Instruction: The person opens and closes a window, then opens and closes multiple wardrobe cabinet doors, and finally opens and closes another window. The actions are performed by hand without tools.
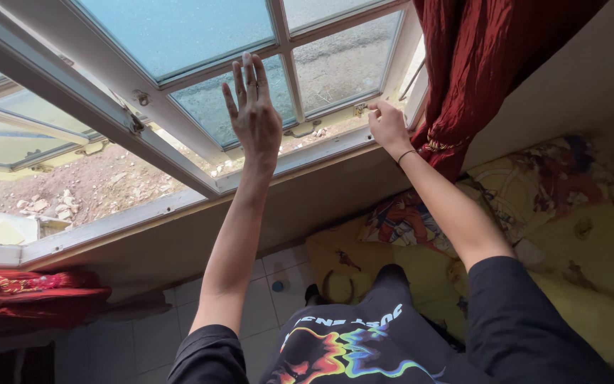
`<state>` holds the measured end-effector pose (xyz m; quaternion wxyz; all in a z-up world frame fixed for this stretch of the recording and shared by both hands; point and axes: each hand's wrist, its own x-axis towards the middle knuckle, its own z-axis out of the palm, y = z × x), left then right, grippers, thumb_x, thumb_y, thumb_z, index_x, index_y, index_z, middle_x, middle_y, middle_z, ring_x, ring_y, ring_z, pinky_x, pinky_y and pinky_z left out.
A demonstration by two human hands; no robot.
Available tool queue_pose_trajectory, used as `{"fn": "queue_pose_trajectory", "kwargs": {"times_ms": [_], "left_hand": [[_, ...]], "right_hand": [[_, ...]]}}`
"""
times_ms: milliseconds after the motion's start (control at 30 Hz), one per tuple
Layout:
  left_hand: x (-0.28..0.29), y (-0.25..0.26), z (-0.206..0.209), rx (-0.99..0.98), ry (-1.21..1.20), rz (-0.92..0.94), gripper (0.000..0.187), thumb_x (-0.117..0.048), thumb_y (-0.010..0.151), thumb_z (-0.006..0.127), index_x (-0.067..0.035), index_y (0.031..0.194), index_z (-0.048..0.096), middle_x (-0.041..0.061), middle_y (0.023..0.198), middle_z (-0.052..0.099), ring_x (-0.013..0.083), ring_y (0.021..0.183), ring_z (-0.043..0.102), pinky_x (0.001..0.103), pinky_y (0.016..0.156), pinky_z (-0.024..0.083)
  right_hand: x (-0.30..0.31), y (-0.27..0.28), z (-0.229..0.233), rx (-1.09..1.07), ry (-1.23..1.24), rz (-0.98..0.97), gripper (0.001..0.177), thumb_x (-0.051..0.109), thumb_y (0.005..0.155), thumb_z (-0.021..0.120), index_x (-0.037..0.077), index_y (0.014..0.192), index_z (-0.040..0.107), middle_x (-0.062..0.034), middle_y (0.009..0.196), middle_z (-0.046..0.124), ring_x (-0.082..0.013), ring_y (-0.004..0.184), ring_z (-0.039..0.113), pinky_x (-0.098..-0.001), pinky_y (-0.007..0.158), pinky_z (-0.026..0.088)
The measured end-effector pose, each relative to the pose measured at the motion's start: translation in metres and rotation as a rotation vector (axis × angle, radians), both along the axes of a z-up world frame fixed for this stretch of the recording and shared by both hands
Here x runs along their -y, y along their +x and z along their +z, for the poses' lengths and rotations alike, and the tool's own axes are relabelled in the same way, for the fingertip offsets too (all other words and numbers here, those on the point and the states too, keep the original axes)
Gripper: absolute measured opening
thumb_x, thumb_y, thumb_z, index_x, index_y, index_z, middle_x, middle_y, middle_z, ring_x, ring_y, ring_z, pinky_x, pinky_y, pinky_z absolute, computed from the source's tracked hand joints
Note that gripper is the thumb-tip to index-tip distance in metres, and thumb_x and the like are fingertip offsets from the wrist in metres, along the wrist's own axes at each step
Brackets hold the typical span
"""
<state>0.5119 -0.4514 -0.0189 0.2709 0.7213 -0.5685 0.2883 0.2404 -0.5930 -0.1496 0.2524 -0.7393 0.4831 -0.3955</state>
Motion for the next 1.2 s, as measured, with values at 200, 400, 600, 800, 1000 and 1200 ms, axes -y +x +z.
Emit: {"fn": "queue_pose_trajectory", "kwargs": {"times_ms": [200,400,600,800,1000,1200], "left_hand": [[-0.012,-0.006,-0.002,-0.021,0.006,-0.016,0.086,0.012,0.092,0.047,-0.016,0.167,0.014,-0.003,0.173,0.022,0.0174,0.161,0.019,0.043,0.134,0.007],[-0.006,-0.003,-0.004,-0.003,0.004,-0.013,0.089,0.013,0.093,0.044,-0.018,0.168,0.009,-0.006,0.175,0.011,0.017,0.163,0.013,0.042,0.136,0.006],[-0.023,0.007,-0.02,-0.067,0.144,-0.01,0.088,0.015,0.091,0.042,-0.016,0.167,0.012,0.0,0.174,0.017,0.0209,0.162,0.015,0.044,0.136,0.009],[-0.042,0.021,-0.03,-0.233,0.108,-0.089,0.074,-0.005,0.1,0.053,-0.01,0.165,0.017,0.007,0.171,0.024,0.0264,0.159,0.018,0.048,0.131,0.014],[-0.051,0.025,-0.045,-0.263,0.091,-0.125,0.069,-0.012,0.101,0.057,-0.006,0.163,0.027,0.011,0.169,0.029,0.0286,0.159,0.024,0.046,0.129,0.021],[-0.06,0.031,-0.056,-0.295,0.119,-0.129,0.066,-0.011,0.099,0.056,-0.005,0.161,0.032,0.011,0.167,0.035,0.0299,0.156,0.029,0.047,0.127,0.023]], "right_hand": [[0.031,0.007,-0.064,0.02,0.1,-0.135,0.034,0.014,0.089,0.067,0.004,0.121,0.07,-0.0195,0.089,0.075,-0.0356,0.089,0.073,-0.045,0.085,0.056],[0.043,0.022,-0.065,-0.043,0.141,-0.118,0.043,0.014,0.09,0.065,0.007,0.132,0.066,-0.022,0.098,0.073,-0.0386,0.098,0.069,-0.0465,0.09,0.053],[0.053,0.039,-0.058,-0.202,0.05,-0.1,0.03,0.013,0.091,0.068,0.002,0.119,0.067,-0.0256,0.113,0.068,-0.0431,0.108,0.063,-0.0504,0.092,0.05],[0.049,0.045,-0.055,-0.282,-0.005,-0.166,0.021,0.01,0.09,0.071,-0.002,0.105,0.063,-0.0256,0.106,0.069,-0.0433,0.102,0.066,-0.0513,0.086,0.052],[0.053,0.045,-0.055,-0.333,-0.046,-0.164,0.019,0.009,0.091,0.072,-0.003,0.103,0.063,-0.0257,0.102,0.069,-0.0429,0.1,0.067,-0.0499,0.085,0.053],[0.056,0.048,-0.063,-0.36,-0.079,-0.171,0.022,0.014,0.091,0.073,-0.003,0.104,0.064,-0.0252,0.101,0.069,-0.042,0.101,0.065,-0.0491,0.088,0.052]]}}
